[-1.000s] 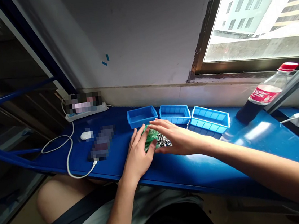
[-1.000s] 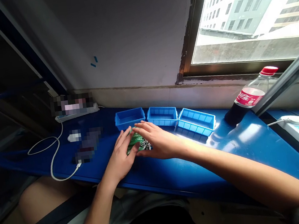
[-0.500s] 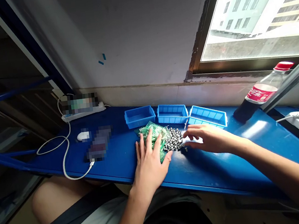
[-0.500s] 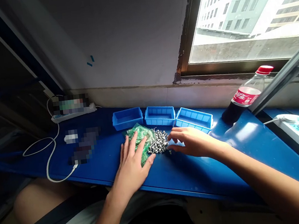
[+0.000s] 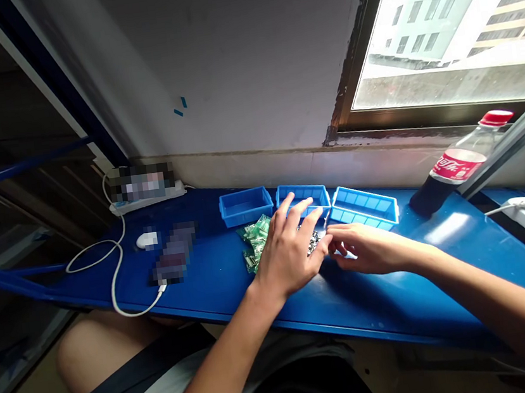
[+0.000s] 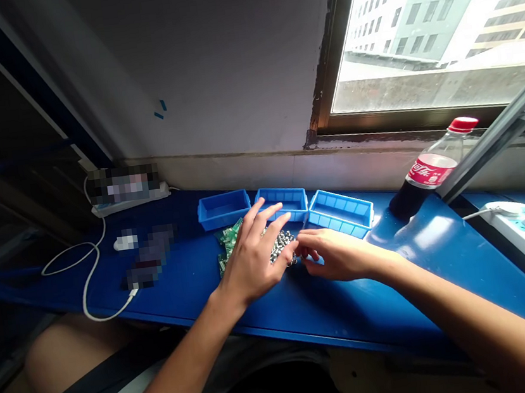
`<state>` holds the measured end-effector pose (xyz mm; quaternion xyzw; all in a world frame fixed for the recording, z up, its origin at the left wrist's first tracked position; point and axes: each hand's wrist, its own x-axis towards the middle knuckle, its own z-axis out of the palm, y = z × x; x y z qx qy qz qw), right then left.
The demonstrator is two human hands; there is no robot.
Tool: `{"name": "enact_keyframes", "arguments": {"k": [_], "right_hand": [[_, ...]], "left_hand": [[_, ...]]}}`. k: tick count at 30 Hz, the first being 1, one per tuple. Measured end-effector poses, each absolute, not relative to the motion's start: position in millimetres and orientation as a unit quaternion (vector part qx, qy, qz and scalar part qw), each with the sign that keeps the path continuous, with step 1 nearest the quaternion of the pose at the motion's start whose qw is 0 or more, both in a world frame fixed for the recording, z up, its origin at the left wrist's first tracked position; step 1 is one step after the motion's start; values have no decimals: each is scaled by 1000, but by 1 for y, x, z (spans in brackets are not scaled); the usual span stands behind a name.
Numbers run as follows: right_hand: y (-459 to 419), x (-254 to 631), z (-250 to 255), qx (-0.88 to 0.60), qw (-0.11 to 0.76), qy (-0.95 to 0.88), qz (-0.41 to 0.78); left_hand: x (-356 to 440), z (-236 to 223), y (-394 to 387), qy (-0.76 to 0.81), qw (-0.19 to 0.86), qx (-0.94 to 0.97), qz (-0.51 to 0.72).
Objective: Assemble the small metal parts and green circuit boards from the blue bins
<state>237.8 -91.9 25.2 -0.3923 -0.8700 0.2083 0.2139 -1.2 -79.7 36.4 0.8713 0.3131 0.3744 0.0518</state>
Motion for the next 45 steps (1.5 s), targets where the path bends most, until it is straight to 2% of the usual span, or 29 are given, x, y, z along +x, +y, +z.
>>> {"name": "enact_keyframes", "arguments": {"k": [3, 5, 7, 9, 11, 15, 19, 23, 32, 45], "right_hand": [[-80, 231, 42, -378, 279, -861, 193], [-69, 223, 48, -399, 379, -812, 191], [-58, 212, 44, -442, 487, -712, 248], [-51, 202, 30, -458, 565, -632, 267], [-50, 196, 12, -452, 605, -608, 245], [-59, 196, -13, -465, 571, -654, 171], [-67, 199, -11, -480, 531, -682, 148], [-68, 198, -4, -475, 537, -677, 165], [-64, 194, -12, -491, 505, -689, 170], [-62, 191, -10, -490, 527, -684, 119]], "left_hand": [[13, 48, -45, 283, 165, 856, 400], [20, 52, -25, 292, 241, 830, 409], [23, 52, -12, 324, 310, 805, 388], [22, 48, -6, 362, 342, 779, 381], [19, 42, -6, 353, 318, 798, 369], [15, 24, -9, 277, 214, 869, 350], [14, 10, -6, 259, 194, 880, 349], [7, 5, -2, 279, 179, 866, 375], [3, 1, -7, 285, 119, 892, 330], [0, 13, -11, 288, 152, 860, 392]]}}
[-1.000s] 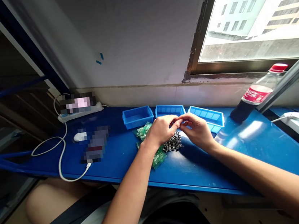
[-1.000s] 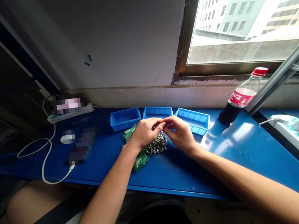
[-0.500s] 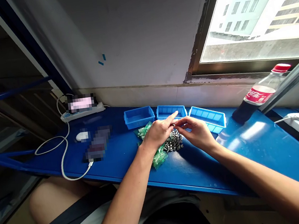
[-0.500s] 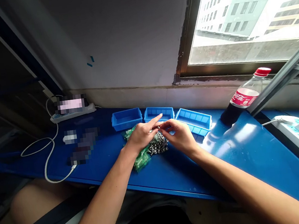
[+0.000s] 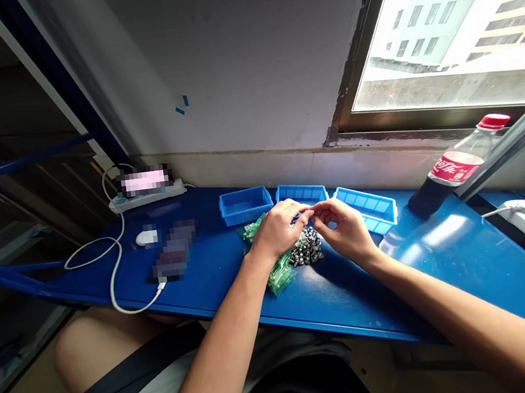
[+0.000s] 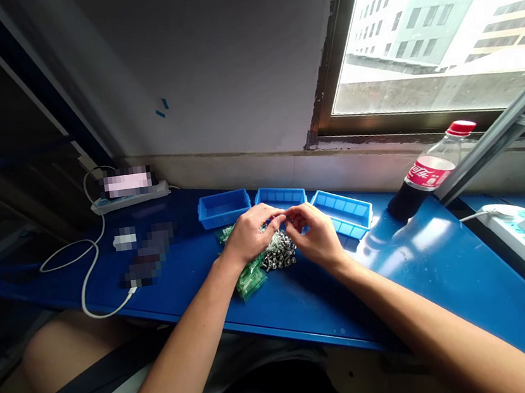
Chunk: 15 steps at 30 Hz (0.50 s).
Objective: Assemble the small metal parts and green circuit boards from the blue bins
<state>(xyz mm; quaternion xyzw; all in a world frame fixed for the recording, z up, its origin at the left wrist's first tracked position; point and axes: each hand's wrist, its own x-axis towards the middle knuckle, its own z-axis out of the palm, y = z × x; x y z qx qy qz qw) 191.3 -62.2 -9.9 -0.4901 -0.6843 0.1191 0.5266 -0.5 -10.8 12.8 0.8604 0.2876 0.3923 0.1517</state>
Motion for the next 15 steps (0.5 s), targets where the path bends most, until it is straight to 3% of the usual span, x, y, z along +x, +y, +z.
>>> {"name": "enact_keyframes", "arguments": {"k": [9, 15], "right_hand": [[-61, 194, -12, -478, 516, -703, 106], [-61, 194, -14, -494, 534, -661, 183]], "left_hand": [[-1, 6, -4, 284, 174, 860, 386], [-2, 3, -4, 284, 177, 856, 395]]}}
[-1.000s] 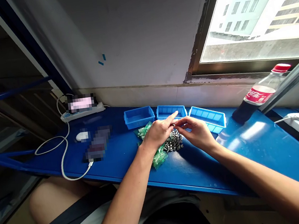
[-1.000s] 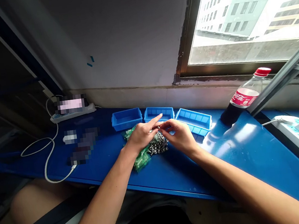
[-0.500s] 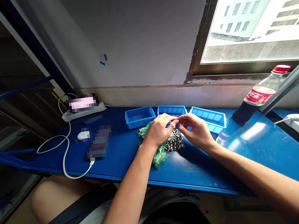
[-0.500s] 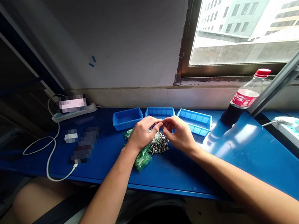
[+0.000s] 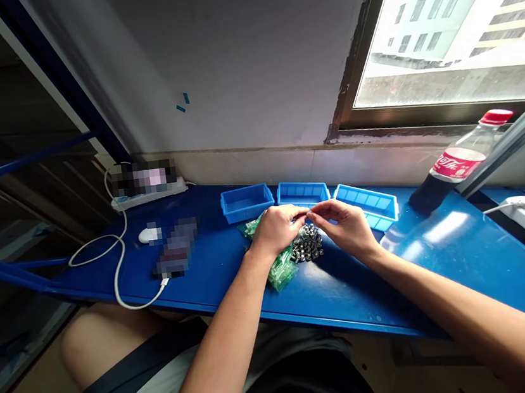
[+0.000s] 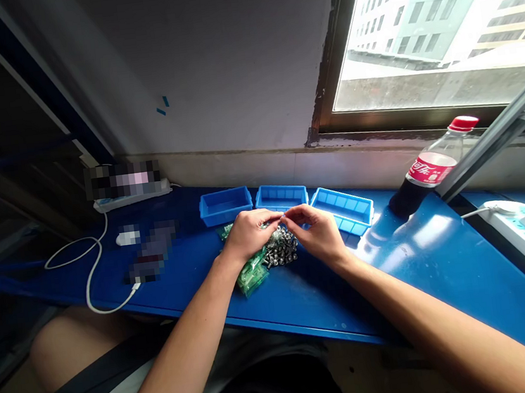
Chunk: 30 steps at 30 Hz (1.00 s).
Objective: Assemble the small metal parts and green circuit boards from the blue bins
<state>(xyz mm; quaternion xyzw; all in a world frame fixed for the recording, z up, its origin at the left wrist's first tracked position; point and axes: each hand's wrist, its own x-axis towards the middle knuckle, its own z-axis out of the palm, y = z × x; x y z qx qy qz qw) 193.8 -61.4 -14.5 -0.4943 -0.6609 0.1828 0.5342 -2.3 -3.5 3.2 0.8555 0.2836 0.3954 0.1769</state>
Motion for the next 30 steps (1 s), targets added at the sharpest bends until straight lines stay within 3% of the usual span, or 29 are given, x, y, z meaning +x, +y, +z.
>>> {"name": "enact_keyframes", "arguments": {"k": [7, 17, 30], "right_hand": [[-61, 191, -10, -477, 537, -673, 174], [-63, 196, -8, -480, 524, -695, 111], [-67, 193, -2, -458, 512, -723, 74]], "left_hand": [[-1, 7, -7, 293, 206, 834, 420], [-2, 8, -9, 286, 165, 871, 365], [-1, 5, -8, 298, 161, 857, 389]]}}
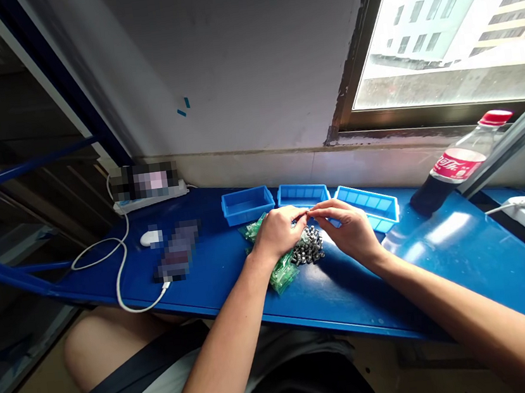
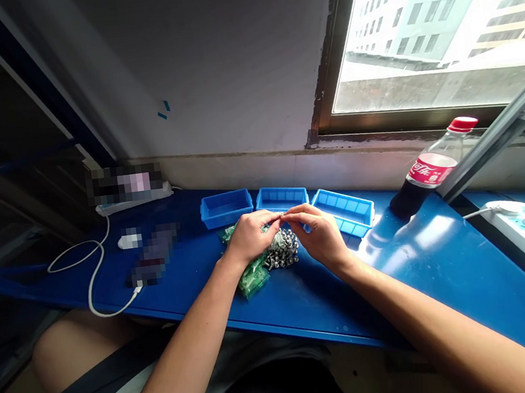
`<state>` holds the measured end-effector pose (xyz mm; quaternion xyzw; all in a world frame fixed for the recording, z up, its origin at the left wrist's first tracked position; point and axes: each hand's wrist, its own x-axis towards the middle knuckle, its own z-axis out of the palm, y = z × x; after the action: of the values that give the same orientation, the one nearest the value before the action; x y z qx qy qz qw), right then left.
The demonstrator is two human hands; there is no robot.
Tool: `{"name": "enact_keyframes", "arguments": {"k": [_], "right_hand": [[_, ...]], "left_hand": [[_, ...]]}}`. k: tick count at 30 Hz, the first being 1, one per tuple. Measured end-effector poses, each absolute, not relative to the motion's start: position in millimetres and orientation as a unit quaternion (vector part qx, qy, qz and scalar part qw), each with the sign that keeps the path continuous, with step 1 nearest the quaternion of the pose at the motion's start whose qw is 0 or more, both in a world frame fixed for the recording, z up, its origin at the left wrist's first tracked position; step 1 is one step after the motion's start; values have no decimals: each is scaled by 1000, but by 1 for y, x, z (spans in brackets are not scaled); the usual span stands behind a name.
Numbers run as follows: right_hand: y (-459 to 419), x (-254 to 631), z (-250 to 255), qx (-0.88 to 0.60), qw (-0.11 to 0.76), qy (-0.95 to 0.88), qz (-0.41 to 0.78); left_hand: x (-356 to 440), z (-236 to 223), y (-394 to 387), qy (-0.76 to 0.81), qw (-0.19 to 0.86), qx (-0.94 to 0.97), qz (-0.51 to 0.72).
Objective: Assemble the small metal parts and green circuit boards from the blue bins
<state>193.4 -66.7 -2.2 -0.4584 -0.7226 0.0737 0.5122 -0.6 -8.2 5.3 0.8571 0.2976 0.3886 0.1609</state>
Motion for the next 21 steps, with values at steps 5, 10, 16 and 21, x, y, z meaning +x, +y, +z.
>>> {"name": "enact_keyframes", "arguments": {"k": [5, 10, 16, 21], "right_hand": [[-67, 191, -5, -472, 536, -688, 127], [-66, 191, -8, -492, 541, -662, 167], [-64, 189, -6, -466, 561, -649, 215], [-65, 190, -3, -466, 546, -678, 161]], "left_hand": [[-1, 5, -8, 312, 153, 851, 393], [-1, 5, -8, 303, 162, 841, 417], [1, 4, -7, 279, 187, 833, 439], [1, 7, -10, 280, 172, 842, 428]]}}
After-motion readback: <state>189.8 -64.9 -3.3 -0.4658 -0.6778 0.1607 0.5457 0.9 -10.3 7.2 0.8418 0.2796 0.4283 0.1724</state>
